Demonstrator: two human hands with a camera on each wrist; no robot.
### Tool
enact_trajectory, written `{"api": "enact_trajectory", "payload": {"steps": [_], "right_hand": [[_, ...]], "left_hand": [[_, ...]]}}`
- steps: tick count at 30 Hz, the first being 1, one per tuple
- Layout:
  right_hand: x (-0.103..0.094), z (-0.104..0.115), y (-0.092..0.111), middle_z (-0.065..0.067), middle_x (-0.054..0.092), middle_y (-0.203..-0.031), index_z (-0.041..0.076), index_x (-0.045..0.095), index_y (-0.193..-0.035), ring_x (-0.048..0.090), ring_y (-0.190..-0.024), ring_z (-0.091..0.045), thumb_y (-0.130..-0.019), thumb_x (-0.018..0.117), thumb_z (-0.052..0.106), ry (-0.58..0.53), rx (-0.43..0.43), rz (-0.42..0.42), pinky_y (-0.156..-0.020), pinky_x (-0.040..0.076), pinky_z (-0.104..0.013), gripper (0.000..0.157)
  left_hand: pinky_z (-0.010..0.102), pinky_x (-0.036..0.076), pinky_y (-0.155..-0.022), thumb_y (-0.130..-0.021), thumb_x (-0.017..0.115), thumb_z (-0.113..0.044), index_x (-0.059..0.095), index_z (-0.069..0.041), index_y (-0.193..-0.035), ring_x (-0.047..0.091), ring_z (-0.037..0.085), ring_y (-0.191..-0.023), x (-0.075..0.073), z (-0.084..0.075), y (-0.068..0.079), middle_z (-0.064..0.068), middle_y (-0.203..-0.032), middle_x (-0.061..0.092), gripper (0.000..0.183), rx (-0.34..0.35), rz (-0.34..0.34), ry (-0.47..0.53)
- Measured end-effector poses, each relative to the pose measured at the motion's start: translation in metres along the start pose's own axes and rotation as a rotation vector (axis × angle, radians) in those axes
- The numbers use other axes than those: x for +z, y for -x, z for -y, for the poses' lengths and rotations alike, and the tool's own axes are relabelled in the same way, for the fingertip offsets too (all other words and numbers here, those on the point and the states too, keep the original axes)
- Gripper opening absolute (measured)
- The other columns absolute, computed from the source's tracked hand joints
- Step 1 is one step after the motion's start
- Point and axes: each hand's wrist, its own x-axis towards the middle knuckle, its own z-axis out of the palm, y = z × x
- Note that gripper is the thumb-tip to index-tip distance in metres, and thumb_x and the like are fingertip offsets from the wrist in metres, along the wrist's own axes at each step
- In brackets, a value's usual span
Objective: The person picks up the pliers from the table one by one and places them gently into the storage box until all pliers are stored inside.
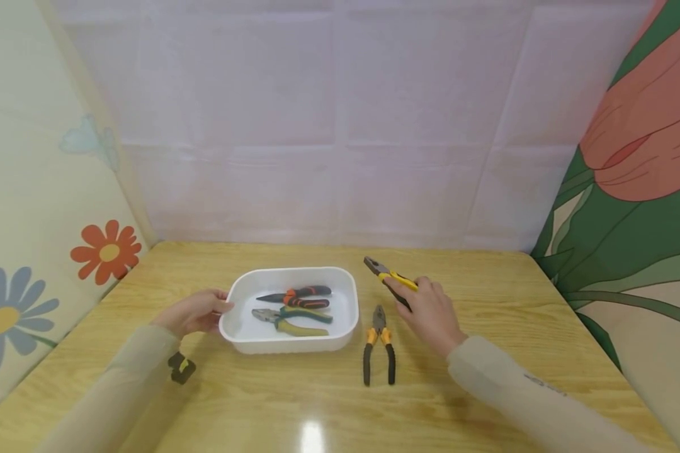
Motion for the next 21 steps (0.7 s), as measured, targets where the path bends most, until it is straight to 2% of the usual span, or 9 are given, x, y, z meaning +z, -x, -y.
{"api": "enact_trajectory", "payload": {"steps": [9,21], "right_hand": [[-0.006,0.013,-0.002,-0.025,0.055,-0.101,0.013,0.059,-0.135,0.051,-0.078,-0.031,-0.09,0.068,0.012,-0.001,-0.05,-0.005,-0.061,0.045,-0.042,0.046],[-0.009,0.028,-0.009,-0.022,0.055,-0.1,0.014,0.06,-0.134,0.047,-0.072,-0.024,-0.089,0.07,0.012,0.06,-0.152,-0.019,-0.059,0.043,-0.036,0.046]], "left_hand": [[0.026,0.053,-0.059,-0.1,0.044,-0.002,0.038,0.007,-0.124,0.057,0.018,-0.072,0.0,0.002,-0.003,0.011,-0.091,0.052,0.027,-0.014,-0.015,-0.001],[0.027,0.052,-0.06,-0.101,0.042,-0.003,0.039,0.011,-0.129,0.057,0.017,-0.071,0.0,0.0,-0.003,0.008,-0.088,0.052,0.031,-0.006,0.007,0.009]]}}
